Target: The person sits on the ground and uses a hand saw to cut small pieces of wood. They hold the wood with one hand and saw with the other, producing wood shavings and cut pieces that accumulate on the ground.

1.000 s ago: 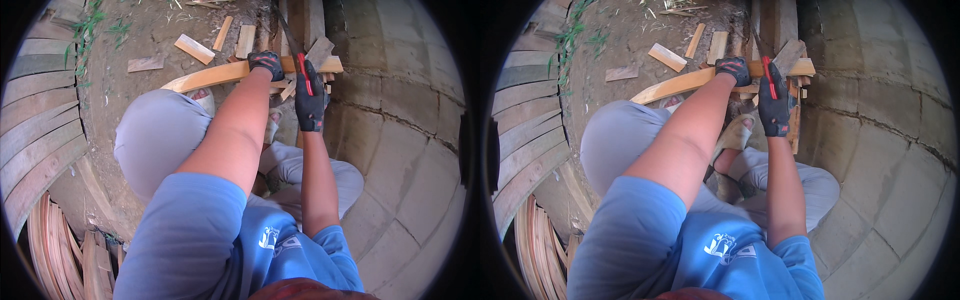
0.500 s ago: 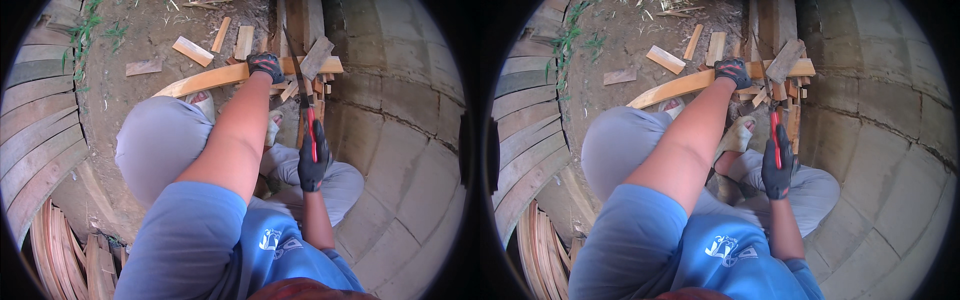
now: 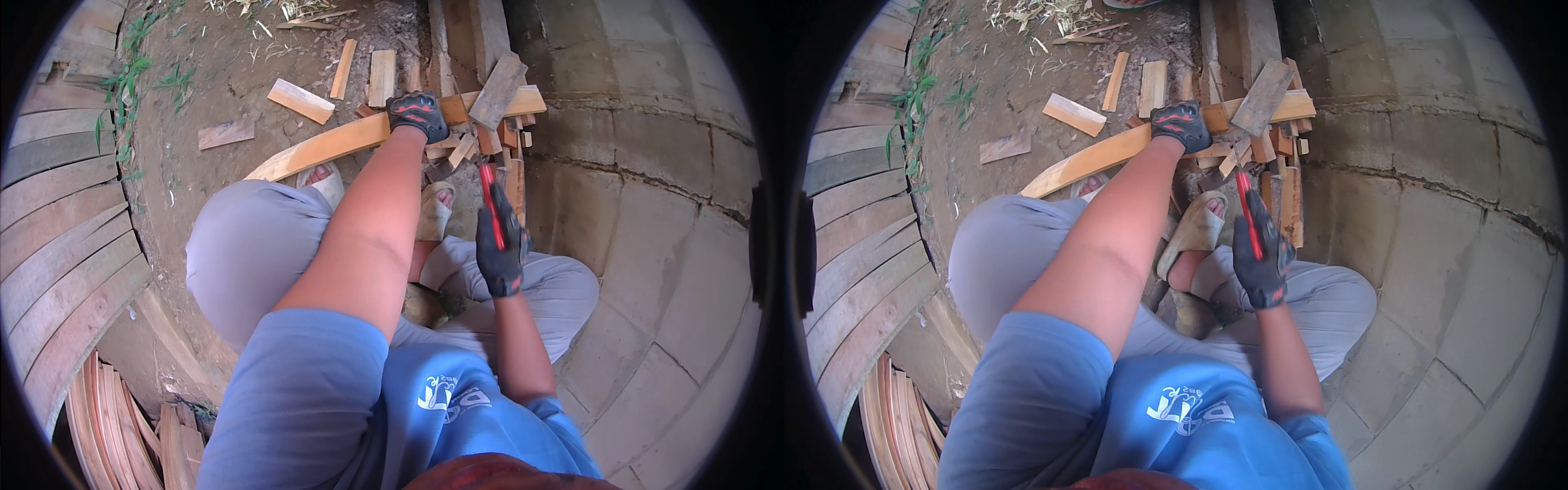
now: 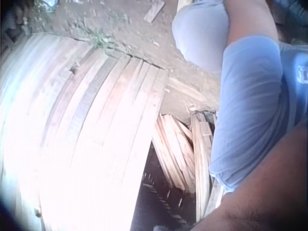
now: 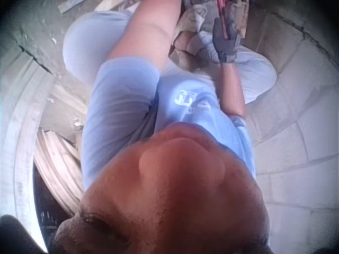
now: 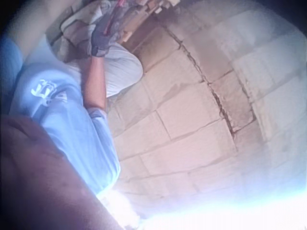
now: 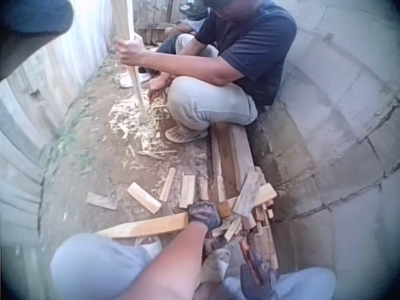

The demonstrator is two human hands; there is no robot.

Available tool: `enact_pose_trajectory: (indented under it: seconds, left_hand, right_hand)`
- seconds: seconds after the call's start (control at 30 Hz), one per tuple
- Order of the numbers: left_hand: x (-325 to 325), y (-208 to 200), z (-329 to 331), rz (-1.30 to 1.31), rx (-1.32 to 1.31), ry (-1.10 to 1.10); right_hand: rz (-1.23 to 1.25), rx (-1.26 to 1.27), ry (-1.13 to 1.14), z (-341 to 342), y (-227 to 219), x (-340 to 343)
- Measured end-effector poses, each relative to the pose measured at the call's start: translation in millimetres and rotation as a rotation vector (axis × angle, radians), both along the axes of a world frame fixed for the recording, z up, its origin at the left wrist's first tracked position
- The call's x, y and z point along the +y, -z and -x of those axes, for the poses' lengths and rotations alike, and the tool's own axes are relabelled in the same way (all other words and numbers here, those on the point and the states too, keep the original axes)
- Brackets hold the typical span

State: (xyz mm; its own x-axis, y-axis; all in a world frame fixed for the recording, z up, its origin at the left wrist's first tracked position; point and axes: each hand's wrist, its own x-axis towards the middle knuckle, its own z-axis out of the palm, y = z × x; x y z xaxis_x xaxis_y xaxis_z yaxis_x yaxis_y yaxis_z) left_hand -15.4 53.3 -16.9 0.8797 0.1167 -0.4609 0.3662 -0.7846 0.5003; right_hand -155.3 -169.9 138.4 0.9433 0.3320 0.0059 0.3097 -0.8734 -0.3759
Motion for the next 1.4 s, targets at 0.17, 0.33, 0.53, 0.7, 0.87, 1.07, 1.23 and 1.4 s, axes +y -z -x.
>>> enact_pose_trajectory:
  seconds: [0.17,0.33,0.53,0.7,0.87,1.07,1.23,1.4]
  left_hand:
    - [-5,-10,1,-0.039,0.006,0.007]
    - [-4,-6,-2,-0.011,0.015,0.017]
    - [-8,-6,-3,-0.047,0.015,0.03]
    - [-9,-5,-7,-0.058,-0.087,0.047]
    - [-30,-19,-24,-0.091,-0.196,0.076]
    - [-51,-24,-37,-0.094,-0.222,0.038]
    - [-55,-33,-33,-0.072,-0.214,0.008]
    - [-46,-24,-11,-0.098,-0.186,-0.006]
  right_hand:
    - [-0.018,-0.086,0.073,22,-55,-45]
    - [-0.052,-0.156,0.201,19,-72,-52]
    - [-0.142,-0.23,0.301,25,-95,-66]
    - [-0.476,-0.015,0.612,41,-141,-79]
    - [-0.237,-0.153,0.455,53,-151,-87]
    - [-0.359,-0.064,0.415,44,-153,-67]
    - [-0.212,-0.128,0.072,-20,-112,-46]
    - [-0.241,-0.048,-0.024,-59,-57,-32]
